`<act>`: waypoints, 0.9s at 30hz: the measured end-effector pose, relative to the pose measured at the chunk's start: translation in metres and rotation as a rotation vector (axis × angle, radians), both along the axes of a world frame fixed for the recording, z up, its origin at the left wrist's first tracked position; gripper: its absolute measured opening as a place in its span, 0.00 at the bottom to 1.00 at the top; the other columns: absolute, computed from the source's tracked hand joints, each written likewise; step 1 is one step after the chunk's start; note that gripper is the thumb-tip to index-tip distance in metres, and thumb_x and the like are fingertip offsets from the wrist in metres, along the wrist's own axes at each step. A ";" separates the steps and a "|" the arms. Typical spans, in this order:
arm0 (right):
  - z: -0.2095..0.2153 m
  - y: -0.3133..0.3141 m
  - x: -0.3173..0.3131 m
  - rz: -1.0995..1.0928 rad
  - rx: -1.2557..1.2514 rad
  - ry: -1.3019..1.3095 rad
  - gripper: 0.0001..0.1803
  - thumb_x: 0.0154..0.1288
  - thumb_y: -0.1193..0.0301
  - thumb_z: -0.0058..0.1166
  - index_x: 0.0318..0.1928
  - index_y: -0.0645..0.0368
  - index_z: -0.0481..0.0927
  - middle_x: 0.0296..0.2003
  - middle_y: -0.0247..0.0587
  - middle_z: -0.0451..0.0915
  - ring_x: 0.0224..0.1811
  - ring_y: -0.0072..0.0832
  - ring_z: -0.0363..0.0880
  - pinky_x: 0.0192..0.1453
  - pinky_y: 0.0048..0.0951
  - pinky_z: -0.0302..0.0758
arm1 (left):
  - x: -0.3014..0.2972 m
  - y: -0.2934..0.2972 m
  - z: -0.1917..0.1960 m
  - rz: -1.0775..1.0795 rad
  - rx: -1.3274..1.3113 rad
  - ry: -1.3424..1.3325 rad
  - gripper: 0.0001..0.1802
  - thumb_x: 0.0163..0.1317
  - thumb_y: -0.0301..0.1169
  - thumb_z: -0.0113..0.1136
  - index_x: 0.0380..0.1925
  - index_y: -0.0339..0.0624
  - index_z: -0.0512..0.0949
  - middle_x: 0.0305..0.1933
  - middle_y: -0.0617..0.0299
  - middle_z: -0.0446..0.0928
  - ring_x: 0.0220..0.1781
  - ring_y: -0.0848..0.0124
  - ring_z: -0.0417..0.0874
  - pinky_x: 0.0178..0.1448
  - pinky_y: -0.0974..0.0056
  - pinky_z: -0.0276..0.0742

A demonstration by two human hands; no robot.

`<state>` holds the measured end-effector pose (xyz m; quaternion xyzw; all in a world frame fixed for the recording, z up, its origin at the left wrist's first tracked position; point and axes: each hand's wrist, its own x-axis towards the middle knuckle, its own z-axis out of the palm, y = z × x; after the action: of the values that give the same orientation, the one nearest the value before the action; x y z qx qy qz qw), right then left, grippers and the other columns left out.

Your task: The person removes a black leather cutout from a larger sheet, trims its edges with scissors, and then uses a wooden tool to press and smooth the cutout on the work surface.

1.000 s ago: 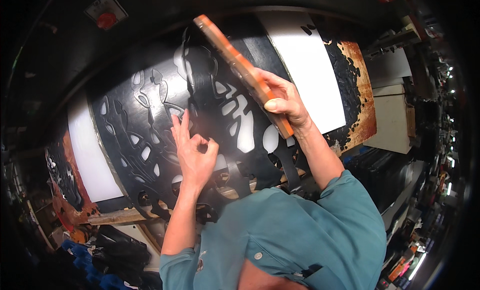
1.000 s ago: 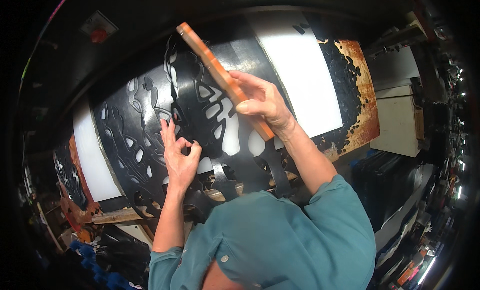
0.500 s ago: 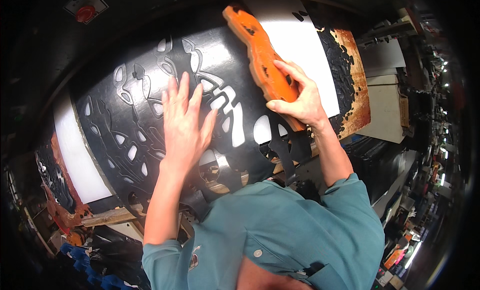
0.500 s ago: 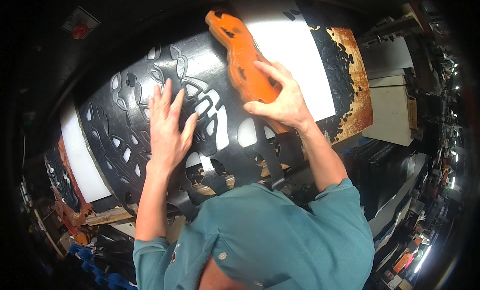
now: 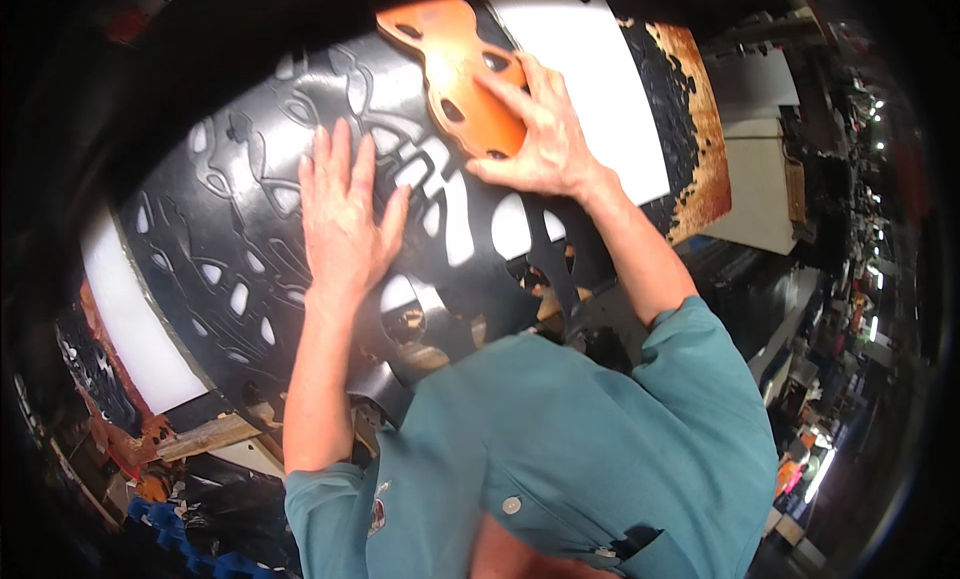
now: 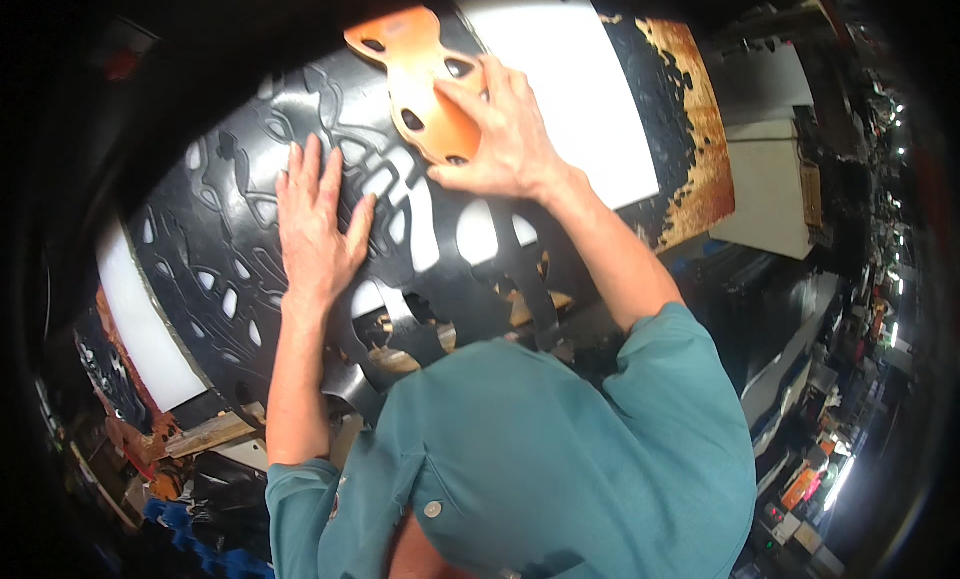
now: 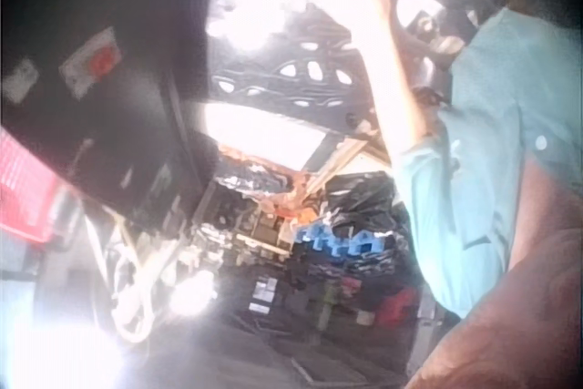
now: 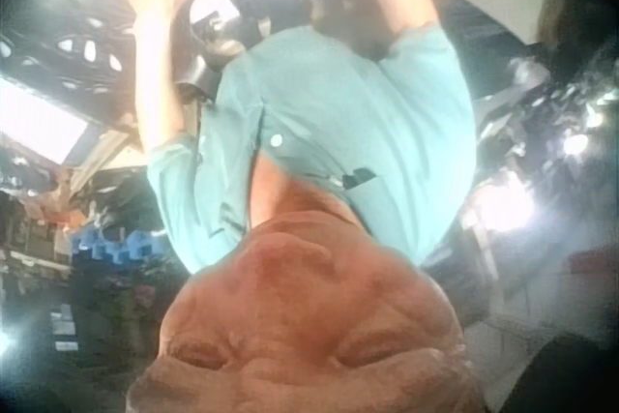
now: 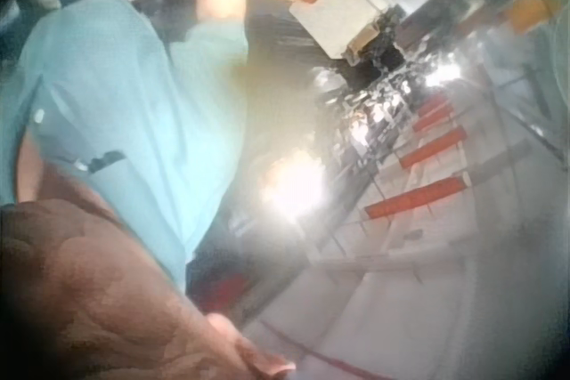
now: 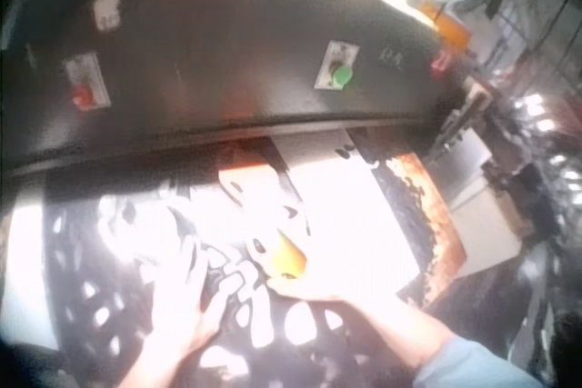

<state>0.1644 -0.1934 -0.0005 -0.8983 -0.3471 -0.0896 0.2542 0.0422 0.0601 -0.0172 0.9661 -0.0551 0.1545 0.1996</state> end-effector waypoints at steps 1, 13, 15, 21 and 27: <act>0.003 -0.006 0.001 0.011 -0.039 0.028 0.53 0.40 0.51 0.80 0.70 0.52 0.77 0.70 0.63 0.63 0.69 0.61 0.65 0.72 0.54 0.70 | 0.000 0.000 -0.001 0.005 -0.024 -0.010 0.36 0.65 0.37 0.71 0.72 0.39 0.72 0.81 0.43 0.63 0.84 0.44 0.59 0.84 0.39 0.53; -0.033 -0.056 -0.046 -0.048 0.270 0.056 0.52 0.42 0.64 0.82 0.71 0.62 0.74 0.72 0.60 0.70 0.71 0.54 0.71 0.75 0.47 0.71 | -0.078 0.017 0.051 0.071 -0.553 0.066 0.08 0.71 0.21 0.62 0.46 0.35 0.86 0.45 0.54 0.87 0.45 0.65 0.87 0.52 0.63 0.82; -0.033 -0.054 -0.043 -0.024 0.302 0.029 0.47 0.40 0.67 0.80 0.65 0.66 0.77 0.69 0.62 0.71 0.66 0.54 0.75 0.71 0.47 0.75 | -0.116 -0.005 0.064 0.109 -0.621 0.161 0.06 0.71 0.19 0.60 0.33 0.33 0.83 0.35 0.56 0.86 0.34 0.70 0.86 0.41 0.64 0.81; -0.019 -0.044 -0.041 0.007 0.317 -0.041 0.47 0.42 0.64 0.80 0.65 0.67 0.76 0.68 0.61 0.72 0.65 0.55 0.75 0.71 0.47 0.75 | -0.165 -0.067 0.006 0.018 -0.096 -0.008 0.12 0.56 0.23 0.74 0.29 0.44 0.76 0.29 0.62 0.80 0.33 0.60 0.81 0.42 0.55 0.69; -0.002 -0.065 -0.054 -0.080 0.550 0.020 0.32 0.55 0.67 0.78 0.59 0.66 0.81 0.55 0.52 0.81 0.59 0.45 0.82 0.65 0.40 0.79 | -0.175 -0.061 -0.024 0.018 -0.079 -0.152 0.13 0.56 0.22 0.74 0.28 0.44 0.74 0.27 0.62 0.77 0.31 0.58 0.79 0.39 0.53 0.67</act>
<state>0.1100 -0.2580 -0.0029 -0.8093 -0.2712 -0.1814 0.4884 -0.1324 -0.0008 -0.0415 0.9434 -0.0554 0.2309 0.2316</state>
